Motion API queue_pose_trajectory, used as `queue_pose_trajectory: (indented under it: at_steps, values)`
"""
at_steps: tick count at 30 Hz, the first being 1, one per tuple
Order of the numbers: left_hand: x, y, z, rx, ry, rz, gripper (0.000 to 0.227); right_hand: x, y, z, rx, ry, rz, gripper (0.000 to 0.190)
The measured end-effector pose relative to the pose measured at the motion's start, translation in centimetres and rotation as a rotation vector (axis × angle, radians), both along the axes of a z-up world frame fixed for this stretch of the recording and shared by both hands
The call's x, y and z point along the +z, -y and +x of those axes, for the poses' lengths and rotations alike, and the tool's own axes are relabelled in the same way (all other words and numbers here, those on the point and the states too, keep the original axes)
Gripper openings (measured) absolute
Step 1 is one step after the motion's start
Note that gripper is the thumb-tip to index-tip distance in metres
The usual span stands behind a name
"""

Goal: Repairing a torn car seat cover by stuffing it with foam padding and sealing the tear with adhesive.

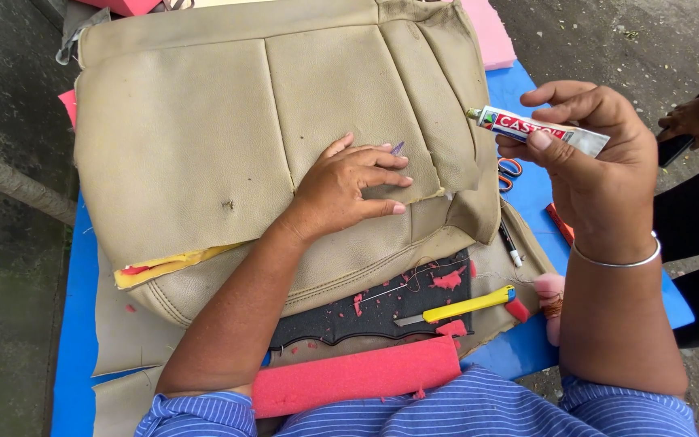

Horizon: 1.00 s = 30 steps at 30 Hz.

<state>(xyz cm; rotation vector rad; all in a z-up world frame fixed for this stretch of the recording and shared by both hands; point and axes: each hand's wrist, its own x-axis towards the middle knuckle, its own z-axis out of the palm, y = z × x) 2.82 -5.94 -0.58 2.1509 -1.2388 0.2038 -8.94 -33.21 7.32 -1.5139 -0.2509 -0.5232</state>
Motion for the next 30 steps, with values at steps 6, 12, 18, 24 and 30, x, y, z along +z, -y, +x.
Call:
queue_pose_trajectory:
  at_steps: [6,12,18,24,30]
  values:
    - [0.7,0.0,-0.8,0.013,0.055,0.028,0.038,1.4,3.8,-2.1,-0.007,-0.117,0.034,0.021]
    - [0.6,0.0,-0.8,0.02,0.093,0.032,0.037,-1.3,8.9,-3.7,-0.058,-0.253,0.232,0.018]
    - [0.5,0.0,-0.7,0.021,0.098,0.038,0.039,-3.6,11.0,-6.3,-0.144,-0.126,-0.23,0.064]
    - [0.5,0.0,-0.8,0.015,0.118,0.013,0.038,-12.2,17.4,-5.4,-0.752,-0.551,-1.17,0.035]
    - [0.2,0.0,-0.6,0.01,0.112,0.006,0.039,-15.9,18.8,-2.3,-0.602,-0.97,-1.219,0.027]
